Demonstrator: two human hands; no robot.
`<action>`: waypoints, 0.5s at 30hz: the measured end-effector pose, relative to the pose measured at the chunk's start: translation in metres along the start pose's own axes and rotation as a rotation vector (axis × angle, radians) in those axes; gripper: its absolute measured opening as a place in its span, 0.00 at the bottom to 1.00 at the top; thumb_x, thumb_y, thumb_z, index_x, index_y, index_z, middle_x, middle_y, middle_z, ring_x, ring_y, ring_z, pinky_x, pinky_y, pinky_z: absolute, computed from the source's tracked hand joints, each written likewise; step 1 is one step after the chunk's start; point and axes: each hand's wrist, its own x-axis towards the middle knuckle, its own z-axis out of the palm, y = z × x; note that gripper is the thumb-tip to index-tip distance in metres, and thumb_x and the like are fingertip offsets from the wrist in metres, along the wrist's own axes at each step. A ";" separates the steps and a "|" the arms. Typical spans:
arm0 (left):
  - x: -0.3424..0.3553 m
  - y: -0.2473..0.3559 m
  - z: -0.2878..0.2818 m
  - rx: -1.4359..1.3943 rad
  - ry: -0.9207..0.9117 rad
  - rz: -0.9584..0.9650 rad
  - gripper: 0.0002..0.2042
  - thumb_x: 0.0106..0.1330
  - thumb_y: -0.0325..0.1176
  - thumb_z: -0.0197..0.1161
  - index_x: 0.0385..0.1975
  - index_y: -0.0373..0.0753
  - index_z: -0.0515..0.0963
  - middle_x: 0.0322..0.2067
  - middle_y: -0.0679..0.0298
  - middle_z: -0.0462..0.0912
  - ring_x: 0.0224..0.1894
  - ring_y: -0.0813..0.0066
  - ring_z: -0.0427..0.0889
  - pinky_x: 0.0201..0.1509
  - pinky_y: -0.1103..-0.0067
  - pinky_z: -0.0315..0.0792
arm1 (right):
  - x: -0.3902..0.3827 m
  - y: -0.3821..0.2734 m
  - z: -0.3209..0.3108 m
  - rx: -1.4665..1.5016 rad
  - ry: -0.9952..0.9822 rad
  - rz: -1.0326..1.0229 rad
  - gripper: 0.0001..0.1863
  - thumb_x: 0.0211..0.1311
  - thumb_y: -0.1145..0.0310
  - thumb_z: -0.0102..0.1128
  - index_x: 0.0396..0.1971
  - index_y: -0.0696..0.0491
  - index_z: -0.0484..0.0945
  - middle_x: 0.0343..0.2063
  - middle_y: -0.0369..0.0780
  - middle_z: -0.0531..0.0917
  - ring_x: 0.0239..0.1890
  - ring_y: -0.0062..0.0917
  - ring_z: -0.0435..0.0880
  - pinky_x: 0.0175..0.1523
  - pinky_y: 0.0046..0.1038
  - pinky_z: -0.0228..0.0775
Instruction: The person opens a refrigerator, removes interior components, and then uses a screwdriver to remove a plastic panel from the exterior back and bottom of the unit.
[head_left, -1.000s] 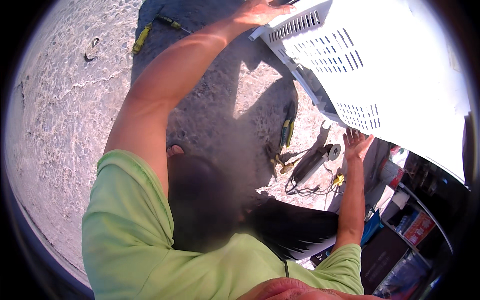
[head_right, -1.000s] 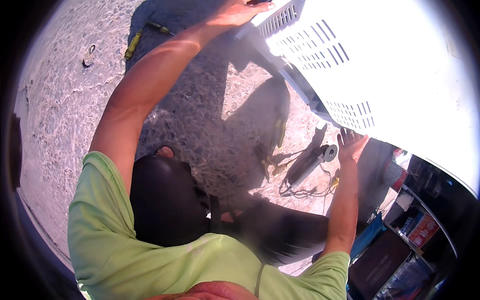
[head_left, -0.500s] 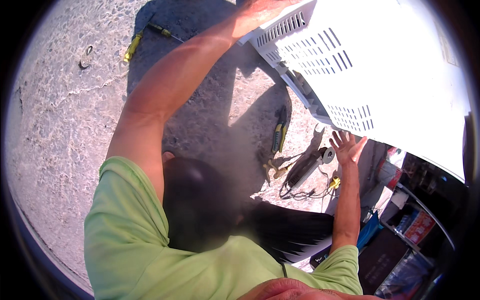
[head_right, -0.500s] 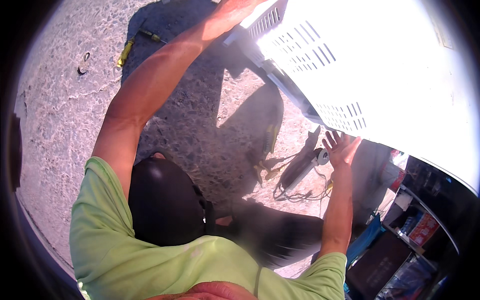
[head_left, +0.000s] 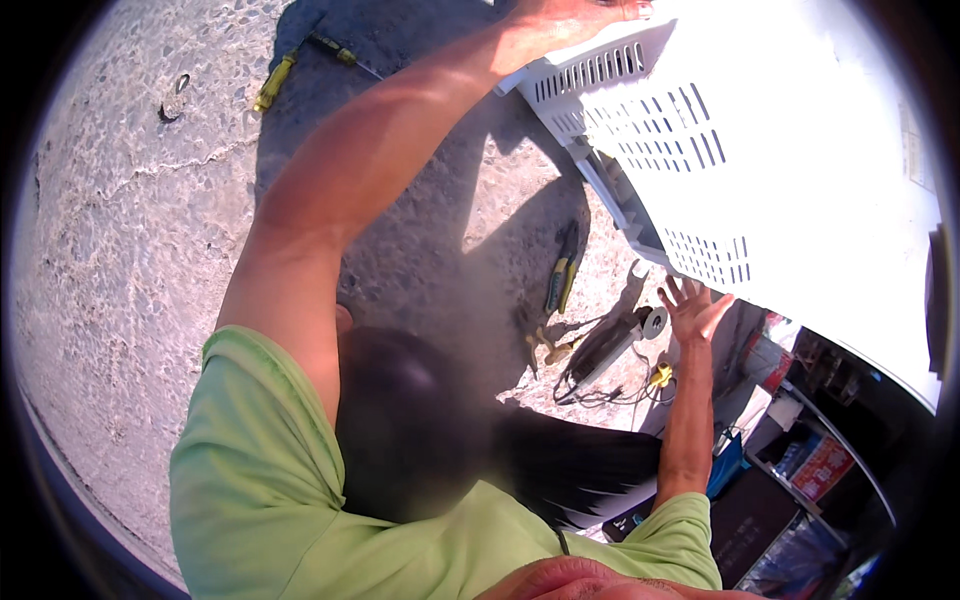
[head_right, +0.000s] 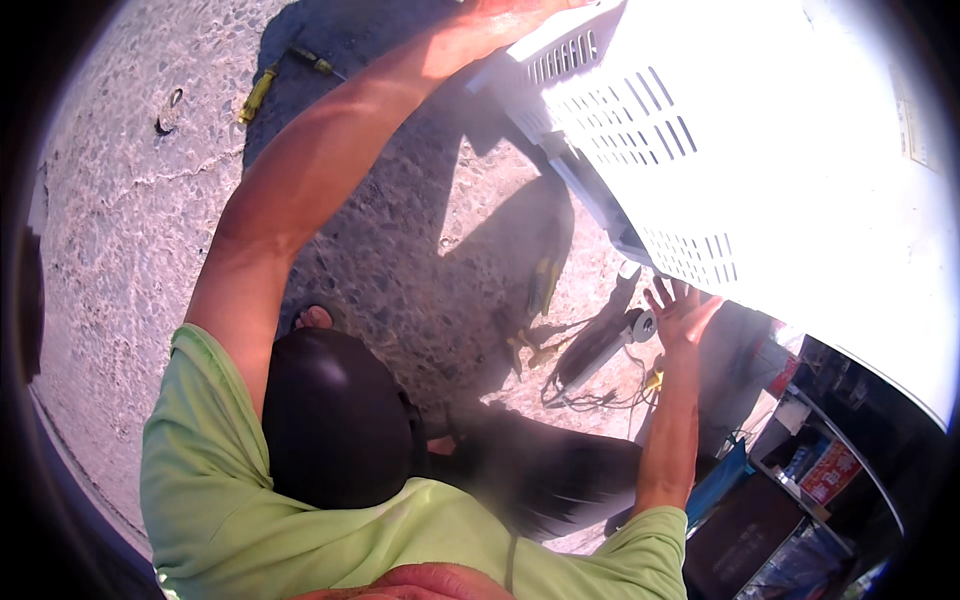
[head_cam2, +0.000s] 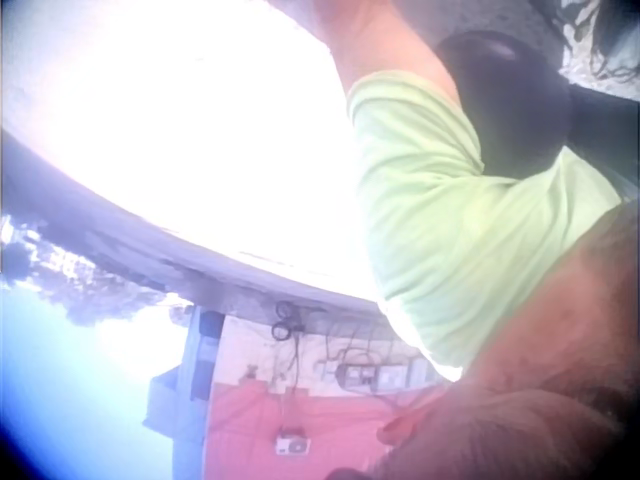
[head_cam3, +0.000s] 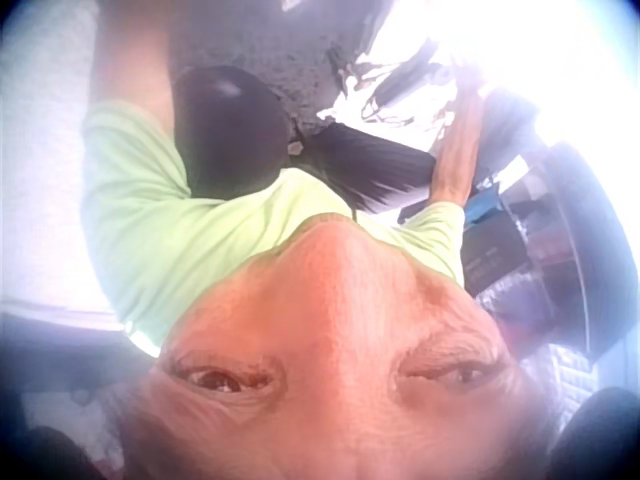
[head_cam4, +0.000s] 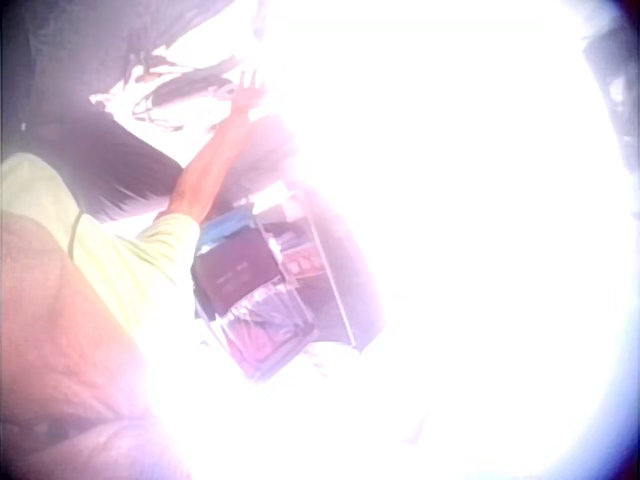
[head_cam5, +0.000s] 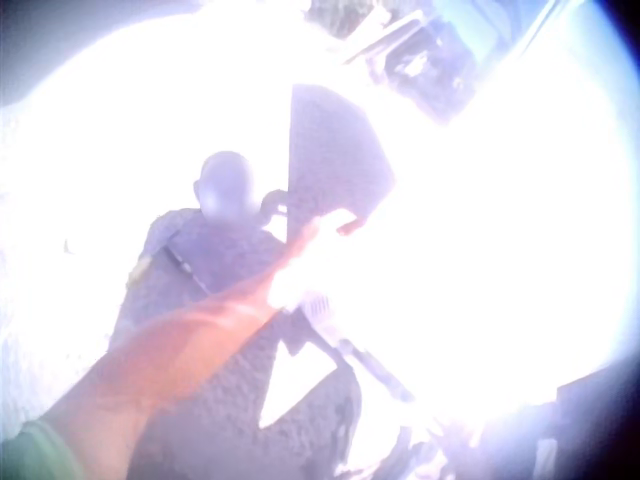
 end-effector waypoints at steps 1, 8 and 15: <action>0.002 0.001 0.001 0.029 0.055 -0.037 0.25 0.72 0.40 0.57 0.61 0.29 0.67 0.51 0.48 0.80 0.52 0.62 0.82 0.54 0.72 0.77 | 0.002 0.000 -0.002 0.003 -0.003 0.000 0.54 0.60 0.20 0.14 0.76 0.47 0.46 0.73 0.48 0.55 0.68 0.48 0.63 0.68 0.54 0.57; 0.005 -0.009 -0.010 0.158 -0.053 -0.070 0.25 0.72 0.38 0.59 0.60 0.26 0.66 0.51 0.49 0.79 0.53 0.61 0.81 0.55 0.71 0.77 | -0.010 -0.003 0.012 0.007 0.051 0.003 0.53 0.61 0.21 0.14 0.76 0.47 0.46 0.73 0.49 0.55 0.66 0.49 0.67 0.68 0.53 0.58; -0.002 -0.159 -0.043 0.449 0.048 -0.315 0.46 0.57 0.67 0.65 0.59 0.26 0.71 0.52 0.46 0.80 0.57 0.59 0.78 0.62 0.71 0.70 | -0.008 0.000 0.013 0.022 0.097 -0.011 0.54 0.61 0.21 0.13 0.76 0.47 0.45 0.74 0.49 0.53 0.66 0.50 0.67 0.68 0.54 0.57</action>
